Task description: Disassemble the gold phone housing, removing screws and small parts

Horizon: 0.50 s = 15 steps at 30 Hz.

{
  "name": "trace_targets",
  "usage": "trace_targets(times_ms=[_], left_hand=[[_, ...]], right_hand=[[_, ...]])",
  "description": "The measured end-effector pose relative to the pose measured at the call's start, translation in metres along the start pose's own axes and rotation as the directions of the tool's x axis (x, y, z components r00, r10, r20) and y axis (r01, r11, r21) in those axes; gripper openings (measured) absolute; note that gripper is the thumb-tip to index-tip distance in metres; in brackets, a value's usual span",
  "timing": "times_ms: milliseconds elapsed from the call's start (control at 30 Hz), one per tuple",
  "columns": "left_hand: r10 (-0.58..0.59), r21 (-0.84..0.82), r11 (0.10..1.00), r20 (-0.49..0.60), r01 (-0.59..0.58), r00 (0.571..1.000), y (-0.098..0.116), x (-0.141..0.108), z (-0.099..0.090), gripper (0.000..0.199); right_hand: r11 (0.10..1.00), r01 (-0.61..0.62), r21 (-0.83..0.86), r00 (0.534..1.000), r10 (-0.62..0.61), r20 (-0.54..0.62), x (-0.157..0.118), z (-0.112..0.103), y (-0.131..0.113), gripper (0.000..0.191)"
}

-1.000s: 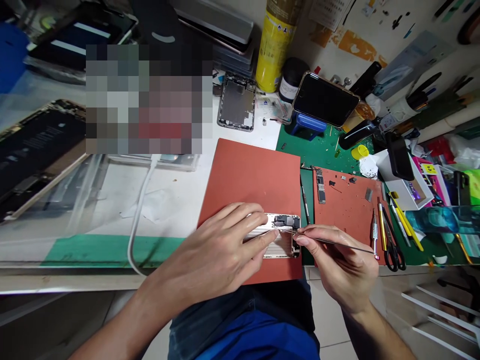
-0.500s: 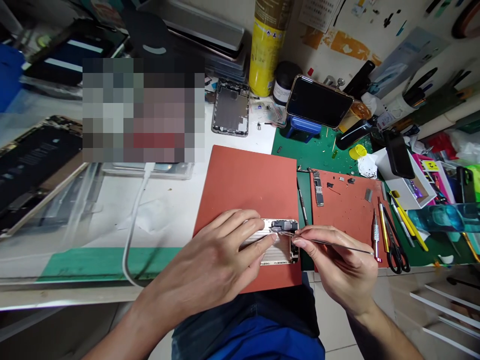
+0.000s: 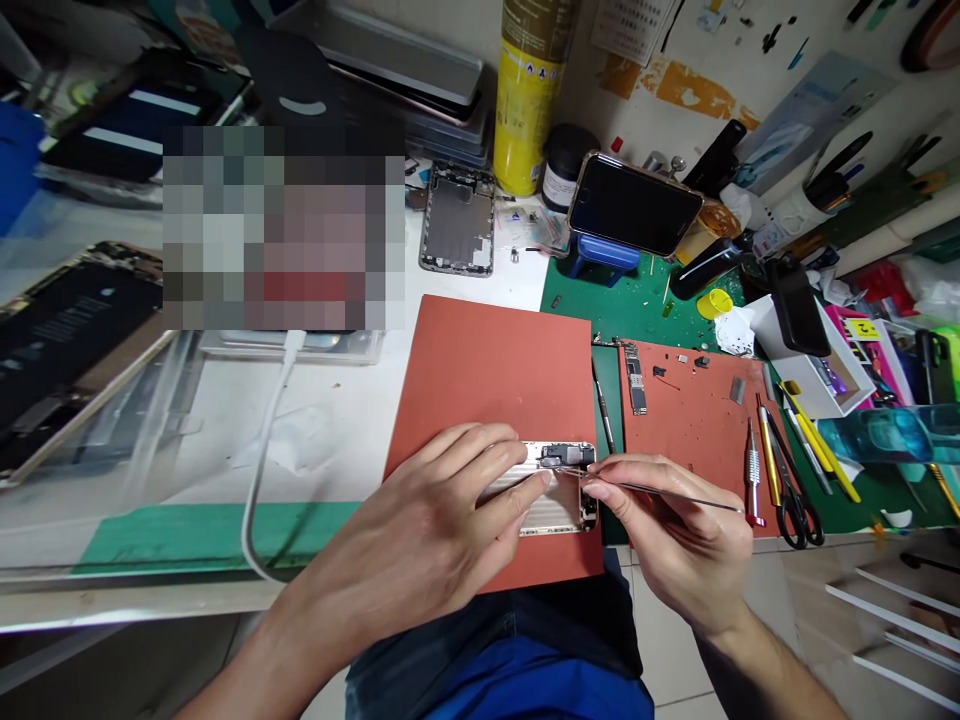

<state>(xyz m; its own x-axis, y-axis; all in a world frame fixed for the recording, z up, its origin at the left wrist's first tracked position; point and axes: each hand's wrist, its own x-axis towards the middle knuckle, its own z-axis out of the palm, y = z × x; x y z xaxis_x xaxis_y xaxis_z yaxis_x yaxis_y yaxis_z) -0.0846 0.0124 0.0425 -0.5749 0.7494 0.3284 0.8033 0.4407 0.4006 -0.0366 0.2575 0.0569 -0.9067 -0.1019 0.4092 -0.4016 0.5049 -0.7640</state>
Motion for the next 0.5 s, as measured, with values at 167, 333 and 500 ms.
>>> trace_targets(times_ms=[167,333,500], left_hand=[[0.000,0.012,1.000,-0.004,0.000,1.000,0.0006,-0.0005,0.0009,0.031],[0.019,-0.022,1.000,-0.027,-0.020,0.999,-0.0003,-0.0032,0.0009,0.033],[0.024,-0.031,0.999,-0.037,-0.025,0.999,-0.0016,-0.0036,0.0007,0.035]], right_hand=[[0.999,-0.026,0.023,1.000,0.026,-0.004,0.0003,0.0004,-0.0004,0.033],[0.999,-0.024,0.026,1.000,0.024,0.000,-0.0002,0.0003,-0.0022,0.033],[0.999,-0.026,0.028,1.000,0.026,0.008,-0.0015,0.0007,-0.0025,0.033]])
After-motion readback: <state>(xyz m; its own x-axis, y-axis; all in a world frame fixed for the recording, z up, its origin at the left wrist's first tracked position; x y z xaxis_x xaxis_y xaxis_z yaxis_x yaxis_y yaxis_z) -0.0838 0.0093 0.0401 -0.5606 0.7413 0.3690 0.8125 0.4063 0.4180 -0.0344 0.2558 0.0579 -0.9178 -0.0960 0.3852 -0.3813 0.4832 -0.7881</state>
